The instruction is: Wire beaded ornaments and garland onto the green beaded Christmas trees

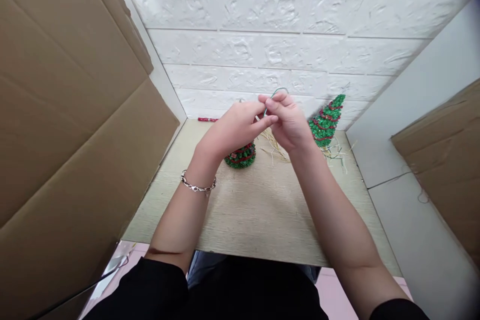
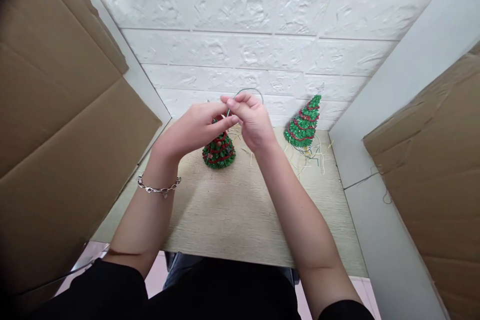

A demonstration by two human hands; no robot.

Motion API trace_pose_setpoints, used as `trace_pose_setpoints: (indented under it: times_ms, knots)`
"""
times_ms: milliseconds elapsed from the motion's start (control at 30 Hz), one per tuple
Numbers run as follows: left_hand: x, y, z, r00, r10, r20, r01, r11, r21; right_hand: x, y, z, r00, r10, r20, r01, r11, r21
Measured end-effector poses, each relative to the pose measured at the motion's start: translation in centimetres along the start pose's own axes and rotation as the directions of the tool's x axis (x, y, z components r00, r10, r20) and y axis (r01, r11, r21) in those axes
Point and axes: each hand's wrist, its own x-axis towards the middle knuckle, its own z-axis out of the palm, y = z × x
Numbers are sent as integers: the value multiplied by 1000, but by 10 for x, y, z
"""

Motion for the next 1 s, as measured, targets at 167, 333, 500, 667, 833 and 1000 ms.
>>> trace_pose_setpoints:
  times_ms: [167, 333, 500, 667, 833, 1000]
  knots:
    - [2, -10, -8, 988, -99, 119, 95, 995, 36, -3, 3, 8, 989, 146, -5, -145, 984, 107]
    - [1, -18, -17, 881, -272, 386, 241, 962, 128, 0, -7, -3, 967, 219, -132, -199, 968, 151]
    - [-1, -26, -22, 798, -357, 485, 303, 934, 188, 10, -12, -27, 955, 118, -273, -89, 989, 116]
    - [-5, -31, -29, 791, -412, 453, 341, 911, 233, 20, -12, -54, 912, -8, -410, 50, 995, 92]
    - [-7, -41, -33, 785, -474, 399, 362, 873, 326, 23, -16, -67, 886, -99, -453, 138, 989, 54]
    - [-8, -47, -37, 746, -580, 327, 469, 807, 359, 20, -23, -60, 890, -159, -428, 186, 982, 21]
